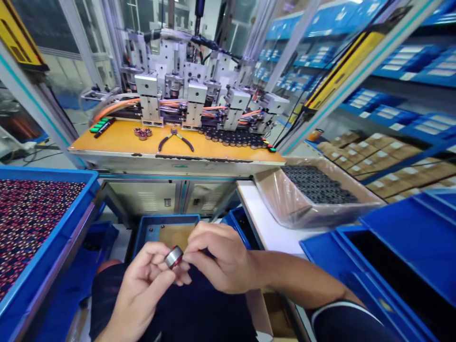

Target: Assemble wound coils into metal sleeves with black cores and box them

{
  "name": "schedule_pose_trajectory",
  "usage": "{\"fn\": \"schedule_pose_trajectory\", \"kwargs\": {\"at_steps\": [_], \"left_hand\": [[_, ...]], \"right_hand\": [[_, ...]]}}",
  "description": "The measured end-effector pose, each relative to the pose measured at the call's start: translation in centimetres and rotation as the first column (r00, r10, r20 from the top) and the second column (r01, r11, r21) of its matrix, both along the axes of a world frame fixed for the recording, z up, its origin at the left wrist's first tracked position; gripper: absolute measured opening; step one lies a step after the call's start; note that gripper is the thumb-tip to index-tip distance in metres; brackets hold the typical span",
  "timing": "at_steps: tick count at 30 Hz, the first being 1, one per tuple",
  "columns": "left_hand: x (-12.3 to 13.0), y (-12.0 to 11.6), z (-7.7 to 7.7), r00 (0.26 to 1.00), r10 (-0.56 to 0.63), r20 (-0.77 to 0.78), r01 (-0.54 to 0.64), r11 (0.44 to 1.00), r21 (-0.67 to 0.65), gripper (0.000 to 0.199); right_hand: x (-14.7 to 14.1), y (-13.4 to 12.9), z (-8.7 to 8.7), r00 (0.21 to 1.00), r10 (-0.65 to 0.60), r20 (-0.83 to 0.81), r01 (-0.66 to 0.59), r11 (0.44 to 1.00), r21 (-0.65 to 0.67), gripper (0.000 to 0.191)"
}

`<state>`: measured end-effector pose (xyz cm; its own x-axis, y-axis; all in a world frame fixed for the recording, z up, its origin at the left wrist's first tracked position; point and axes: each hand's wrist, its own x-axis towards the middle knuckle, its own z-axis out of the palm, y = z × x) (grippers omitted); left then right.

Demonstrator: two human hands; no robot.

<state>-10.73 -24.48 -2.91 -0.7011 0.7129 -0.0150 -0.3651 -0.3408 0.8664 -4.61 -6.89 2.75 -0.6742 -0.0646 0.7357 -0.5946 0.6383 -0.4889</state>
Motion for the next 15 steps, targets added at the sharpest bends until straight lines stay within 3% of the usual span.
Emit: {"fn": "schedule_pose_trajectory", "kwargs": {"at_steps": [5,10,13,15], "left_hand": [[-0.3,0.3,0.5,0.925,0.176,-0.336,-0.164,0.984,0.064,0.018],[-0.6,0.6,0.8,0.821,0.324,-0.469,-0.320,0.943,0.091,0.025],[-0.7,0.5,0.5,0.776,0.347,-0.527,-0.359,0.930,0.083,0.031],[-0.8,0.3,0.1,0.753,0.340,-0.563,-0.371,0.926,0.063,0.031]], "right_hand": [[0.0,-0.4,-0.7,1.000,-0.018,0.017,0.020,0.994,-0.109,0.012],[0.5,-1.1,-0.9,0.992,-0.065,0.108,0.090,0.966,-0.243,0.015],[0.9,-1.5,-0.6,0.933,0.067,0.353,0.114,0.876,-0.468,0.016],[1.1,-1.5,-0.4,0.817,0.280,0.504,0.149,0.742,-0.654,0.019]]}}
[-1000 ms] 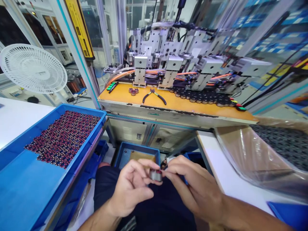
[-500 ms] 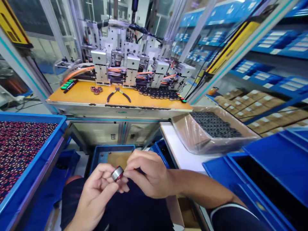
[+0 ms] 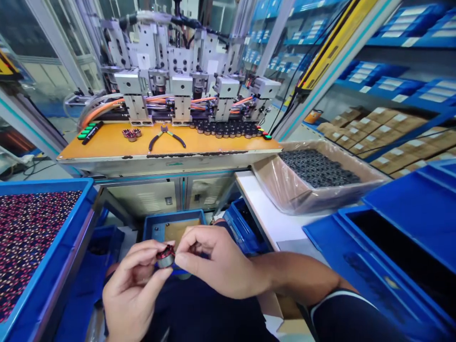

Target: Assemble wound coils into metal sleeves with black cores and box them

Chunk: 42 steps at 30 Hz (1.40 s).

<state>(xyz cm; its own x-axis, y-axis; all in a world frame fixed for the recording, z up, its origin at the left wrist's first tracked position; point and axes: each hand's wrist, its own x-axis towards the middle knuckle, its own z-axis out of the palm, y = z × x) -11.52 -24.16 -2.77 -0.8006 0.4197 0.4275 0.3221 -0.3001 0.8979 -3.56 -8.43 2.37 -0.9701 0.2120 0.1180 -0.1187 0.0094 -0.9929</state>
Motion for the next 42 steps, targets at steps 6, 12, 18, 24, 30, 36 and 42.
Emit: {"fn": "schedule_pose_trajectory", "kwargs": {"at_steps": [6,12,18,24,30,36,42], "left_hand": [[-0.5,-0.4,-0.9,0.994,-0.089,0.061,0.088,0.996,0.022,0.030],[-0.7,-0.4,-1.0,0.985,-0.128,0.117,0.121,0.990,0.066,0.027],[-1.6,1.4,-1.0,0.900,-0.069,0.430,0.018,0.992,0.122,0.015],[-0.4,0.8,-2.3,0.924,0.381,0.038,-0.374,0.918,-0.131,0.013],[0.4,-0.5,-0.4,0.879,0.260,-0.399,-0.367,0.903,-0.222,0.042],[-0.5,0.5,1.5,0.931,0.231,-0.282,-0.310,0.909,-0.279,0.028],[-0.9,0.6,1.9,0.941,0.236,-0.241,-0.301,0.909,-0.287,0.026]], "right_hand": [[-0.3,0.3,-0.3,0.941,0.203,0.270,-0.097,0.928,-0.359,0.050],[-0.9,0.2,-1.5,0.942,0.285,0.174,-0.183,0.877,-0.444,0.063],[-1.7,0.1,-3.3,0.966,0.014,-0.257,-0.031,0.998,-0.060,0.032],[-3.1,1.6,-4.0,0.575,0.006,-0.818,0.693,0.526,0.492,0.017],[-3.4,2.2,-3.8,0.455,0.217,-0.864,0.785,0.360,0.504,0.014],[-3.1,1.8,-3.6,0.538,0.131,-0.833,0.684,0.510,0.522,0.017],[-3.4,1.0,-2.9,0.698,-0.052,-0.714,0.353,0.893,0.281,0.025]]}}
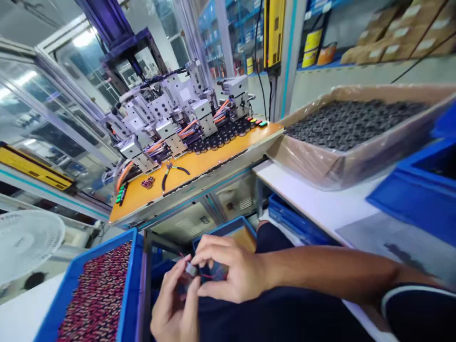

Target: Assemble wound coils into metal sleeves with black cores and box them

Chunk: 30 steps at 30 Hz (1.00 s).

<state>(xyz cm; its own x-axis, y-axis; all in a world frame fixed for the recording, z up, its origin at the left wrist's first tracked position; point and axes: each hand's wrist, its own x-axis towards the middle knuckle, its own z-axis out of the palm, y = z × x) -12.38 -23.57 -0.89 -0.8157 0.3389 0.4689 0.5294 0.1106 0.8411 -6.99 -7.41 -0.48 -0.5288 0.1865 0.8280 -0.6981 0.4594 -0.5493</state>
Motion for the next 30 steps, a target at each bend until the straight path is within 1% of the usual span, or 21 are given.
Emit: {"fn": "schedule_pose_trajectory", "kwargs": {"at_steps": [3,5,7,9,11,13,16,17,18,19,20,21,22,23,24,25,26,27,28,29,30], "left_hand": [[-0.1,0.0,0.6,0.998,-0.055,0.017,0.055,0.999,0.002,0.027],[-0.1,-0.1,0.9,0.991,-0.112,0.068,0.112,0.994,0.008,0.028],[-0.3,-0.3,0.9,0.974,-0.164,0.157,0.159,0.986,0.046,0.028],[-0.3,-0.3,0.8,0.944,-0.216,0.248,0.196,0.975,0.105,0.027],[-0.3,-0.2,0.5,0.921,-0.263,0.288,0.233,0.963,0.137,0.024],[-0.2,-0.2,0.3,0.923,-0.277,0.266,0.248,0.959,0.139,0.020],[0.0,-0.5,0.4,0.949,-0.252,0.190,0.235,0.966,0.107,0.016],[0.0,-0.7,0.5,0.959,-0.236,0.155,0.225,0.971,0.085,0.017],[0.0,-0.9,0.7,0.969,-0.220,0.112,0.215,0.975,0.060,0.017],[-0.1,-1.1,0.9,0.976,-0.208,0.062,0.206,0.978,0.031,0.017],[-0.2,-1.3,1.0,0.979,-0.202,-0.002,0.202,0.979,0.003,0.019],[-0.4,-1.5,1.2,0.977,-0.202,-0.070,0.201,0.979,-0.023,0.020],[-0.5,-1.6,1.3,0.968,-0.211,-0.136,0.205,0.977,-0.051,0.021],[-0.6,-1.7,1.5,0.955,-0.227,-0.193,0.215,0.973,-0.083,0.022],[-0.7,-1.7,1.6,0.940,-0.249,-0.236,0.227,0.967,-0.114,0.022],[-0.8,-1.7,1.7,0.926,-0.268,-0.266,0.240,0.962,-0.134,0.021],[-0.8,-1.7,1.8,0.916,-0.286,-0.280,0.253,0.956,-0.149,0.019],[-0.7,-1.8,1.8,0.911,-0.298,-0.284,0.263,0.953,-0.153,0.018],[-0.6,-1.8,1.8,0.911,-0.305,-0.279,0.272,0.950,-0.153,0.018],[-0.5,-1.9,1.8,0.913,-0.306,-0.268,0.275,0.950,-0.147,0.019],[-0.5,-2.1,1.8,0.918,-0.302,-0.258,0.274,0.952,-0.139,0.019]], "right_hand": [[0.1,-0.2,0.3,0.998,0.063,0.012,-0.061,0.990,-0.129,0.014],[0.4,-0.2,0.4,0.995,0.085,0.052,-0.074,0.980,-0.183,0.014],[0.9,-0.2,0.5,0.986,0.107,0.128,-0.074,0.968,-0.238,0.014],[1.2,-0.3,0.7,0.973,0.118,0.198,-0.062,0.961,-0.269,0.014],[1.4,-0.5,0.7,0.963,0.128,0.239,-0.056,0.956,-0.288,0.014],[1.6,-0.5,0.6,0.948,0.161,0.275,-0.056,0.933,-0.355,0.017],[2.0,0.3,0.0,0.878,0.272,0.395,-0.026,0.849,-0.528,0.026],[2.3,0.8,-0.1,0.846,0.301,0.441,-0.004,0.829,-0.559,0.029],[2.5,1.4,-0.1,0.829,0.292,0.477,0.026,0.832,-0.555,0.029],[2.8,2.1,0.0,0.838,0.230,0.495,0.059,0.863,-0.501,0.027],[3.0,2.7,0.4,0.868,0.117,0.483,0.095,0.915,-0.392,0.023],[3.2,3.3,1.0,0.906,-0.017,0.423,0.126,0.965,-0.231,0.018],[3.3,3.7,1.8,0.940,-0.120,0.319,0.135,0.991,-0.026,0.014],[3.3,4.1,2.6,0.966,-0.161,0.203,0.121,0.973,0.196,0.011],[3.2,4.2,3.6,0.984,-0.141,0.112,0.084,0.910,0.405,0.008],[2.9,4.3,4.4,0.994,-0.085,0.064,0.033,0.816,0.577,0.006],[2.5,4.2,5.1,0.999,-0.033,0.043,-0.006,0.713,0.701,0.010],[2.1,4.1,5.5,1.000,-0.004,0.025,-0.017,0.619,0.785,0.016],[1.6,3.9,5.7,1.000,0.000,-0.003,0.003,0.547,0.837,0.021],[1.3,3.6,5.6,0.999,-0.008,-0.039,0.037,0.501,0.865,0.025],[1.1,3.3,5.4,0.998,-0.022,-0.061,0.064,0.486,0.872,0.028]]}}
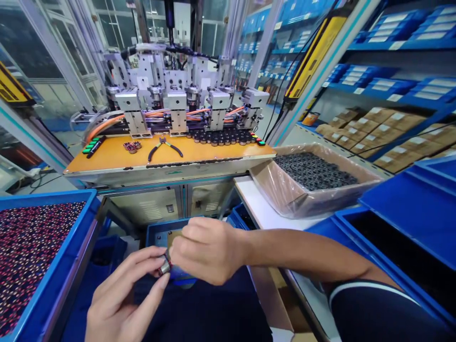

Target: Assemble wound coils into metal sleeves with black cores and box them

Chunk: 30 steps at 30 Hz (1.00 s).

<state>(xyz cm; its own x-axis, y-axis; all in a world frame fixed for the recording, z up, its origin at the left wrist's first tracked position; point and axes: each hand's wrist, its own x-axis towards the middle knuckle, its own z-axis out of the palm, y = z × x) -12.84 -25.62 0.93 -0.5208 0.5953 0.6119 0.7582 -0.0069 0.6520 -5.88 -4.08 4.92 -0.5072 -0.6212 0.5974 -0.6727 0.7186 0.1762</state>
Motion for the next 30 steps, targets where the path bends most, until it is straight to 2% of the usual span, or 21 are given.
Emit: {"fn": "schedule_pose_trajectory", "kwargs": {"at_steps": [2,3,4,5,6,7,8,9,10,11,12,13,14,15,18,20,21,23,25,27,30], "left_hand": [[0.1,-0.3,-0.1,1.000,0.003,0.020,-0.003,1.000,0.012,0.021],[0.1,-0.5,-0.1,1.000,0.001,0.022,-0.002,1.000,0.025,0.021],[0.0,-0.7,-0.1,1.000,-0.005,0.020,0.005,0.999,0.031,0.022],[0.0,-0.9,-0.2,1.000,-0.015,0.012,0.015,0.999,0.035,0.023],[-0.1,-1.1,-0.2,1.000,-0.027,0.005,0.027,0.999,0.029,0.024],[-0.1,-1.3,-0.2,0.999,-0.034,-0.002,0.034,0.999,0.024,0.026],[-0.2,-1.5,-0.3,0.999,-0.035,-0.010,0.035,0.999,0.021,0.027],[-0.2,-1.7,-0.4,1.000,-0.026,-0.015,0.026,0.999,0.024,0.027],[-0.2,-1.9,-0.5,1.000,-0.010,-0.019,0.010,0.999,0.036,0.028],[-0.2,-2.0,-0.5,1.000,0.013,-0.018,-0.012,0.998,0.054,0.029],[-0.2,-2.0,-0.6,0.999,0.037,-0.017,-0.035,0.997,0.076,0.028],[-0.1,-2.0,-0.7,0.998,0.061,-0.012,-0.060,0.994,0.094,0.028],[-0.1,-2.0,-0.7,0.996,0.085,-0.001,-0.085,0.991,0.108,0.027],[-0.1,-2.0,-0.8,0.994,0.107,0.013,-0.108,0.987,0.121,0.026],[-0.1,-1.9,-0.9,0.985,0.154,0.073,-0.163,0.976,0.147,0.025],[-0.2,-2.2,-1.1,0.974,0.184,0.131,-0.203,0.968,0.151,0.024],[-0.3,-2.4,-1.2,0.968,0.195,0.155,-0.218,0.965,0.148,0.023],[-0.5,-2.9,-1.4,0.957,0.213,0.196,-0.242,0.960,0.140,0.023],[-0.7,-3.4,-1.7,0.948,0.215,0.235,-0.251,0.958,0.137,0.024],[-0.9,-3.7,-1.9,0.933,0.217,0.286,-0.265,0.955,0.137,0.023],[-0.9,-3.6,-2.1,0.918,0.221,0.330,-0.281,0.949,0.146,0.020]], "right_hand": [[0.1,-0.7,-0.7,0.997,-0.043,0.072,0.050,0.993,-0.109,0.032],[0.3,-1.0,-1.0,0.979,-0.044,0.198,0.089,0.970,-0.226,0.033],[0.6,-1.2,-1.1,0.924,-0.011,0.382,0.156,0.924,-0.350,0.033],[0.7,-1.3,-1.1,0.806,0.067,0.587,0.253,0.859,-0.446,0.031],[0.6,-1.3,-0.9,0.632,0.177,0.754,0.363,0.793,-0.490,0.028],[0.3,-1.1,-0.5,0.444,0.281,0.851,0.456,0.747,-0.485,0.026],[-0.5,-0.7,0.0,0.315,0.340,0.886,0.517,0.722,-0.460,0.025],[-1.6,-0.2,0.5,0.287,0.339,0.896,0.551,0.707,-0.444,0.026],[-3.1,0.4,1.1,0.360,0.269,0.893,0.570,0.695,-0.439,0.026],[-5.0,1.1,1.7,0.493,0.124,0.861,0.586,0.684,-0.434,0.026],[-7.1,1.8,2.2,0.617,-0.078,0.783,0.618,0.664,-0.421,0.026],[-9.4,2.3,2.5,0.659,-0.296,0.692,0.678,0.631,-0.376,0.028],[-11.7,2.8,2.8,0.622,-0.480,0.619,0.755,0.576,-0.312,0.036],[-13.9,3.1,2.9,0.572,-0.559,0.601,0.805,0.523,-0.280,0.047],[-19.2,3.3,2.9,0.403,-0.641,0.653,0.906,0.382,-0.184,0.084],[-21.1,3.4,3.0,0.285,-0.650,0.705,0.944,0.316,-0.090,0.096],[-21.5,3.5,3.1,0.243,-0.647,0.723,0.949,0.311,-0.041,0.095],[-21.6,4.2,3.7,0.225,-0.635,0.739,0.926,0.375,0.040,0.082],[-20.7,5.3,4.1,0.264,-0.623,0.736,0.871,0.481,0.095,0.062],[-19.0,6.5,4.1,0.317,-0.620,0.718,0.816,0.564,0.127,0.048],[-15.2,7.6,2.8,0.413,-0.637,0.651,0.775,0.621,0.117,0.046]]}}
